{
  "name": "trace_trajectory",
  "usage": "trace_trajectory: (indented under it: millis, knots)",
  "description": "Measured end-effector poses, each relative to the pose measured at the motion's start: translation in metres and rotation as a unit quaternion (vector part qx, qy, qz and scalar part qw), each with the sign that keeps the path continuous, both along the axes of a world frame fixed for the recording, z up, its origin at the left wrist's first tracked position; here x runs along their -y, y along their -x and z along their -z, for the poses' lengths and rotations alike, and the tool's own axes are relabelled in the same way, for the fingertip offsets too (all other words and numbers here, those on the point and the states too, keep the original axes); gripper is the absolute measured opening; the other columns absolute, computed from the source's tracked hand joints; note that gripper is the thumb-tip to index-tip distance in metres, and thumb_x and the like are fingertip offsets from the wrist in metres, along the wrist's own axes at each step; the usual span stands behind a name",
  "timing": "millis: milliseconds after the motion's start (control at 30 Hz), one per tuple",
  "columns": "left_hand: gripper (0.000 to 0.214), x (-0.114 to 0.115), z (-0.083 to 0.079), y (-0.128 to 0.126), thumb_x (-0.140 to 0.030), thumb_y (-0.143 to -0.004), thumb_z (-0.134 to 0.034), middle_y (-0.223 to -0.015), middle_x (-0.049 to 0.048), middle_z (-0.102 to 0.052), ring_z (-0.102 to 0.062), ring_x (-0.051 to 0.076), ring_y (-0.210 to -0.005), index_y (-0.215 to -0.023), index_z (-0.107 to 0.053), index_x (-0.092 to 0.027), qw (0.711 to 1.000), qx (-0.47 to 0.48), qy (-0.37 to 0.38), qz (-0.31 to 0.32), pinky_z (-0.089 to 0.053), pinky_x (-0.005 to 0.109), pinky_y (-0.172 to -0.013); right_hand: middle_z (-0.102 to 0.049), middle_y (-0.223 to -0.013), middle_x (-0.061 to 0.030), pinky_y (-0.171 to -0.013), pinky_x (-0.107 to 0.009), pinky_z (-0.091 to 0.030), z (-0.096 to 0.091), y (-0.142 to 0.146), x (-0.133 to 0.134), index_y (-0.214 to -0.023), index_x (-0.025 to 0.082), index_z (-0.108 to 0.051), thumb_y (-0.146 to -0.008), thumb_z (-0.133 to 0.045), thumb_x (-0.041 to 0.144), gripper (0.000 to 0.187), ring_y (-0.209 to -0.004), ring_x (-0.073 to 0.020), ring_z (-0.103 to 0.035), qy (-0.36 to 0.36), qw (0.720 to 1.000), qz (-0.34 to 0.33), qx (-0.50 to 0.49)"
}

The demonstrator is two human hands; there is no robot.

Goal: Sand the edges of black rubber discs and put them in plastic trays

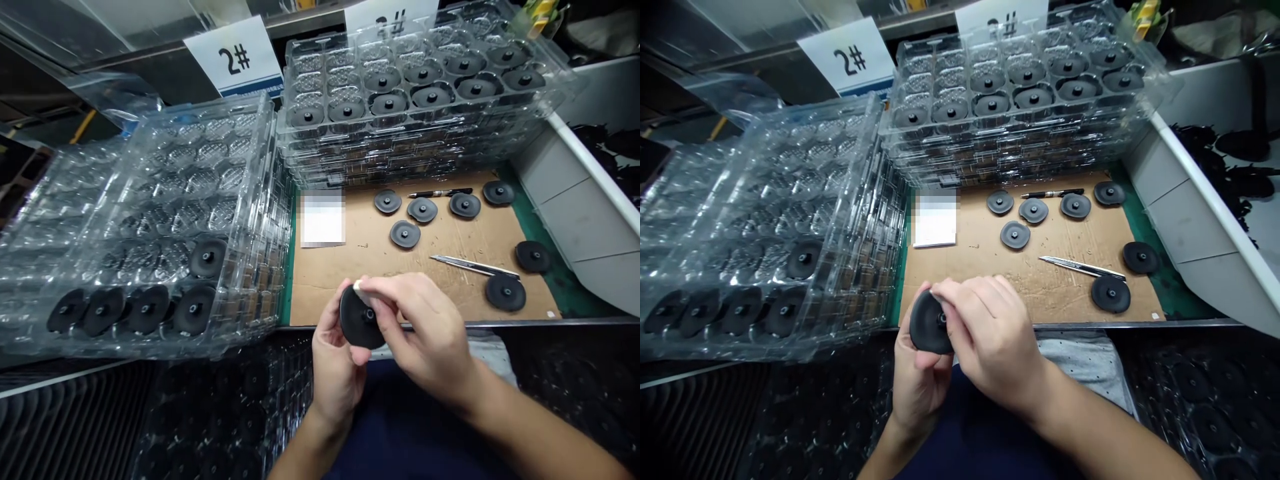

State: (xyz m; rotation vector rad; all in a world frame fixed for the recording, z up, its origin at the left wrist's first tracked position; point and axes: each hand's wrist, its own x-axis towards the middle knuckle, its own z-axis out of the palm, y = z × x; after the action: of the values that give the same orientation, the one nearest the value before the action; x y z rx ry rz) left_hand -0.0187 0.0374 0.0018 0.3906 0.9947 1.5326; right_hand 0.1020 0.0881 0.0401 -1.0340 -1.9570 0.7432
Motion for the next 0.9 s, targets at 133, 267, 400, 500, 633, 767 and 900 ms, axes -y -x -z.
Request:
trace_trajectory:
  millis: [133,267,400,500,633,767,900]
  knots:
    - [0.067,-0.001,0.001,0.004,-0.038,-0.054,-0.079,-0.125,0.0042,-0.062,-0.059,0.026,-0.112,-0.117,-0.059,-0.028,0.999,0.050,0.010,0.013,-0.049,0.029,-0.093,-0.065,-0.085,-0.0015,-0.063,-0.024,-0.045,0.004,-0.024,0.009,-0.098,0.023,-0.064,-0.088,-0.051,0.024,0.016,-0.073,-0.0130,-0.058,0.268,0.959,-0.087,-0.005]
    - [0.060,0.000,0.000,0.008,-0.038,-0.057,-0.079,-0.123,0.0033,-0.063,-0.060,0.026,-0.110,-0.114,-0.062,-0.030,0.994,0.105,0.010,0.031,-0.046,0.034,-0.098,-0.065,-0.091,-0.0037,-0.054,-0.021,-0.044,0.040,-0.055,0.014,-0.100,0.022,-0.064,-0.087,-0.053,0.038,0.023,-0.071,-0.0132,-0.058,0.448,0.890,-0.014,-0.078]
    - [0.061,-0.002,-0.002,0.006,-0.039,-0.055,-0.081,-0.124,0.0031,-0.062,-0.060,0.027,-0.110,-0.112,-0.062,-0.032,0.992,0.113,0.029,0.044,-0.045,0.036,-0.098,-0.062,-0.083,-0.0030,-0.043,-0.017,-0.037,0.059,-0.065,0.009,-0.106,0.022,-0.061,-0.087,-0.054,0.042,0.029,-0.059,-0.0097,-0.048,0.464,0.876,0.071,-0.108]
    - [0.064,-0.001,-0.004,0.001,-0.041,-0.053,-0.082,-0.124,0.0028,-0.061,-0.061,0.026,-0.109,-0.113,-0.061,-0.031,0.992,0.107,0.043,0.057,-0.047,0.032,-0.094,-0.062,-0.086,-0.0010,-0.048,-0.016,-0.041,0.033,-0.053,0.004,-0.104,0.025,-0.062,-0.088,-0.053,0.035,0.020,-0.063,-0.0091,-0.052,0.374,0.920,0.064,-0.094]
    - [0.069,0.003,-0.007,-0.002,-0.044,-0.056,-0.079,-0.125,0.0053,-0.060,-0.056,0.025,-0.114,-0.119,-0.057,-0.028,0.994,0.078,0.057,0.054,-0.044,0.032,-0.097,-0.063,-0.102,-0.0022,-0.079,-0.023,-0.048,-0.009,-0.022,0.006,-0.110,0.024,-0.059,-0.088,-0.052,0.017,0.024,-0.091,-0.0137,-0.058,0.148,0.986,-0.012,-0.074]
    - [0.069,0.007,-0.003,0.003,-0.041,-0.057,-0.081,-0.122,0.0079,-0.061,-0.056,0.027,-0.113,-0.120,-0.057,-0.025,0.990,0.079,0.083,0.080,-0.041,0.037,-0.101,-0.063,-0.092,-0.0039,-0.080,-0.027,-0.047,-0.016,-0.002,0.007,-0.106,0.018,-0.059,-0.088,-0.046,0.009,0.024,-0.084,-0.0141,-0.058,0.098,0.984,-0.149,-0.004]
    - [0.072,0.006,0.000,0.005,-0.042,-0.056,-0.081,-0.120,0.0064,-0.062,-0.058,0.028,-0.110,-0.121,-0.056,-0.027,0.990,0.074,0.097,0.073,-0.046,0.036,-0.096,-0.063,-0.090,-0.0032,-0.070,-0.025,-0.047,-0.009,0.005,0.001,-0.100,0.019,-0.060,-0.089,-0.044,0.010,0.021,-0.079,-0.0131,-0.058,0.124,0.975,-0.176,0.047]
